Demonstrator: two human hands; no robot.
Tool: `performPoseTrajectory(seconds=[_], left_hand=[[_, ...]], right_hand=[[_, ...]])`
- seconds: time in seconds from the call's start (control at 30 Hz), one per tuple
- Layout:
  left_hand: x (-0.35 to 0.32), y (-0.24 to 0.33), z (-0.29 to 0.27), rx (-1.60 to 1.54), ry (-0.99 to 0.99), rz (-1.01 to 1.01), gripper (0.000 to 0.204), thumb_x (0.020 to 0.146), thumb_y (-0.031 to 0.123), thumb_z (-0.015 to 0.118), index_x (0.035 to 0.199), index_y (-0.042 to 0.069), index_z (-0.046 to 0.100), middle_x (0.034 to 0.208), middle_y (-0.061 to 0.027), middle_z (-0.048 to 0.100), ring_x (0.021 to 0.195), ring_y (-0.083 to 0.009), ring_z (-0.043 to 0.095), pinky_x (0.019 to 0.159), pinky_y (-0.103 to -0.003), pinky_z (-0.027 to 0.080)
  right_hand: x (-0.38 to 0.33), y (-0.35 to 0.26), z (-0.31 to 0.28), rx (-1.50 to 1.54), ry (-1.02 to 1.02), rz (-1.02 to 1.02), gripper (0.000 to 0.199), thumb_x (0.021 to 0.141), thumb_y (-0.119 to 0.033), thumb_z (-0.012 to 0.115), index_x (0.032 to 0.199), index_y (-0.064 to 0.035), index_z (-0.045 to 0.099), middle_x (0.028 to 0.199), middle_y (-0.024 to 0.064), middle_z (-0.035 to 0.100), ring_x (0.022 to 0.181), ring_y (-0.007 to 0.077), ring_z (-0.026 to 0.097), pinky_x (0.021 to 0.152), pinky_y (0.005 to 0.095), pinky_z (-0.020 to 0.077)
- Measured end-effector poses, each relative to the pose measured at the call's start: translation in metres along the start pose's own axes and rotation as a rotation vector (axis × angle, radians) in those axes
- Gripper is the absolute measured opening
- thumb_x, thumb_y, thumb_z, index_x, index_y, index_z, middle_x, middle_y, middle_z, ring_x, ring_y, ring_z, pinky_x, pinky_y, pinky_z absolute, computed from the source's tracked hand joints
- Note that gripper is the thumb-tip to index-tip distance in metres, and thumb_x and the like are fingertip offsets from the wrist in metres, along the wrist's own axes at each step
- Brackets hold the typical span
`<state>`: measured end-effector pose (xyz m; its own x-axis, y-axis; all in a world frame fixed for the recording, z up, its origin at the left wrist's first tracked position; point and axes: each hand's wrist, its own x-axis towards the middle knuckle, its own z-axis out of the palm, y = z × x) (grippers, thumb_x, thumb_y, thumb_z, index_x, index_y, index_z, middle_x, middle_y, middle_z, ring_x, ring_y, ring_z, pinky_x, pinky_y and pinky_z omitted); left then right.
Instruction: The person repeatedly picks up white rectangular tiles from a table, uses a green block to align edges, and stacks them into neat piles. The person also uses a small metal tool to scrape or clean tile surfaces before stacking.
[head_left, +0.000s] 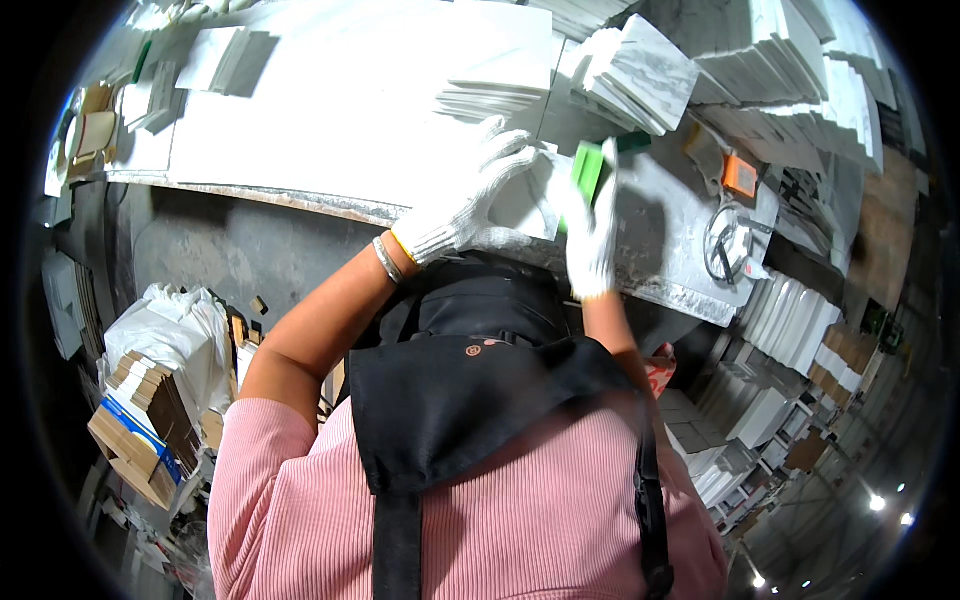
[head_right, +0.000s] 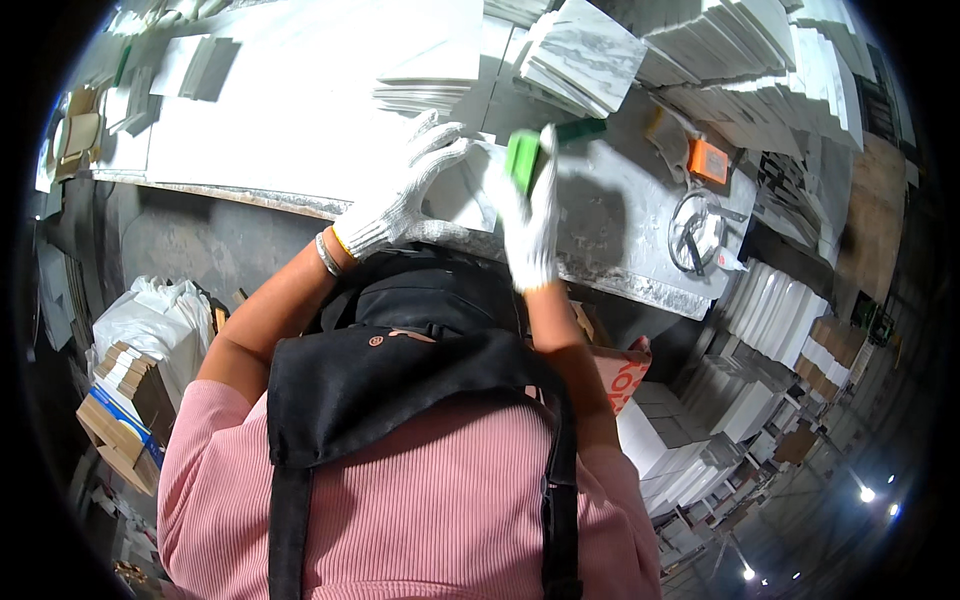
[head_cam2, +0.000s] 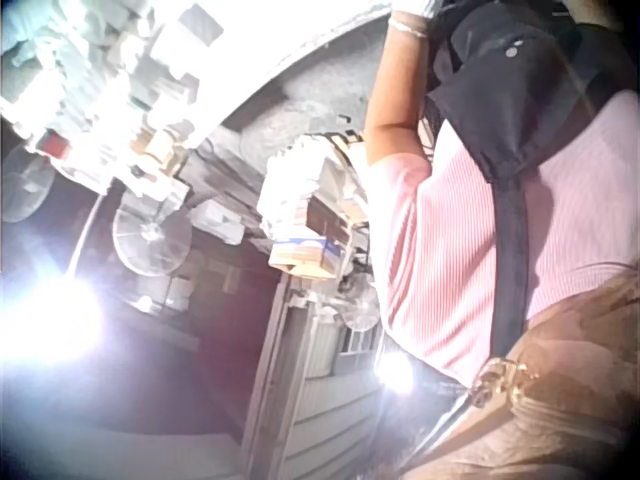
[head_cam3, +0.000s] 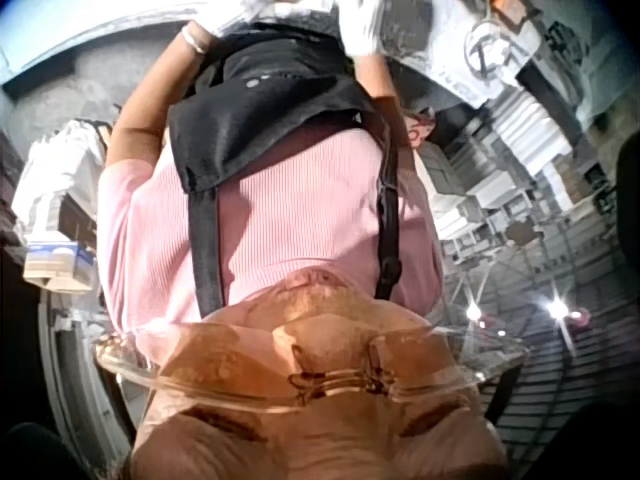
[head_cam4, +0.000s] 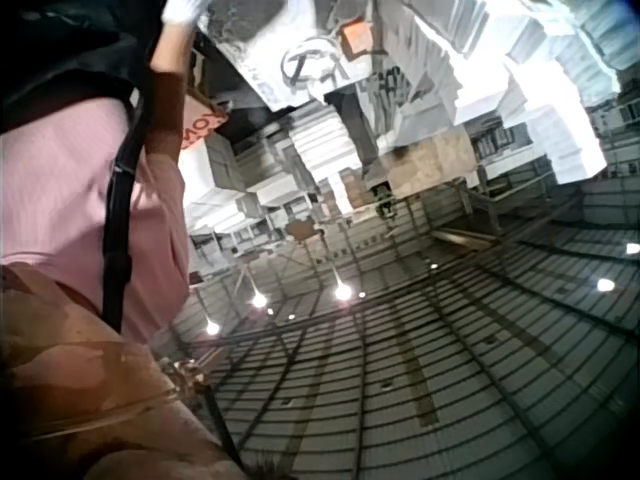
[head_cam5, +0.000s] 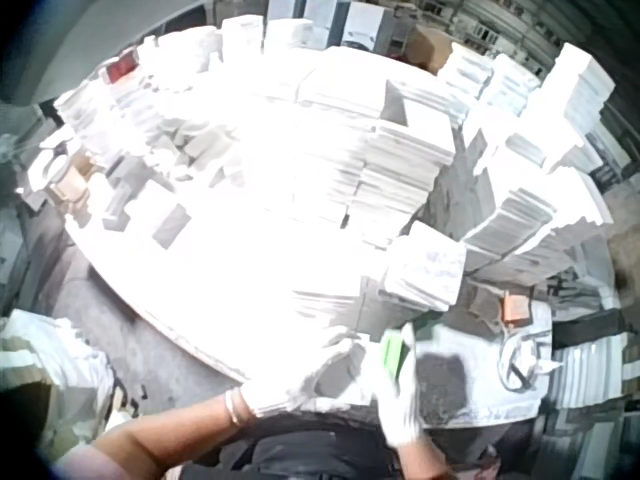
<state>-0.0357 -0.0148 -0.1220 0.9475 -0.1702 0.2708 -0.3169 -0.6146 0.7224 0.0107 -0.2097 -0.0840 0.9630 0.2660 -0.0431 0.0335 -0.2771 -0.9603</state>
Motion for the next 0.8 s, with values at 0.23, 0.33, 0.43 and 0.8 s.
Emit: performPoseTrajectory(seconds=[0.23,0.33,0.43,0.8], left_hand=[[0.001,0.001,-0.001,0.022,0.012,0.010,0.087,0.067,0.039,0.084,0.140,0.009,0.048,0.149,-0.0155,0.040,0.143,-0.0435,0.028,0.116,-0.054,0.026],[0.000,0.004,-0.002,0.010,0.007,0.005,0.088,0.066,0.038,0.085,0.140,0.008,0.048,0.149,-0.0157,0.041,0.143,-0.0440,0.027,0.116,-0.054,0.027],[0.003,0.002,-0.002,0.024,-0.020,0.005,0.088,0.067,0.041,0.085,0.140,0.008,0.047,0.149,-0.0164,0.041,0.143,-0.0445,0.026,0.116,-0.054,0.026],[-0.002,0.002,0.000,0.014,-0.025,-0.004,0.090,0.069,0.047,0.083,0.141,0.008,0.046,0.149,-0.0198,0.038,0.143,-0.0469,0.026,0.116,-0.057,0.024]], right_hand=[[-0.050,0.021,-0.003,0.486,-0.104,0.100,0.080,0.091,-0.017,0.070,0.156,-0.0199,0.024,0.143,0.0057,0.041,0.118,0.0186,0.051,0.094,0.0338,0.0474],[-0.038,0.019,-0.008,0.263,-0.082,0.131,0.074,0.092,-0.021,0.069,0.154,-0.0161,0.028,0.138,0.0087,0.046,0.114,0.0167,0.052,0.096,0.0331,0.0456],[0.021,0.008,-0.001,-0.011,0.015,0.032,0.070,0.095,-0.022,0.065,0.152,-0.0054,0.029,0.142,0.0146,0.046,0.121,0.0196,0.050,0.099,0.0351,0.0447],[0.011,0.005,-0.003,-0.157,0.014,-0.061,0.073,0.091,-0.021,0.069,0.150,-0.0019,0.031,0.142,0.0233,0.046,0.128,0.0332,0.050,0.105,0.0389,0.0422]])
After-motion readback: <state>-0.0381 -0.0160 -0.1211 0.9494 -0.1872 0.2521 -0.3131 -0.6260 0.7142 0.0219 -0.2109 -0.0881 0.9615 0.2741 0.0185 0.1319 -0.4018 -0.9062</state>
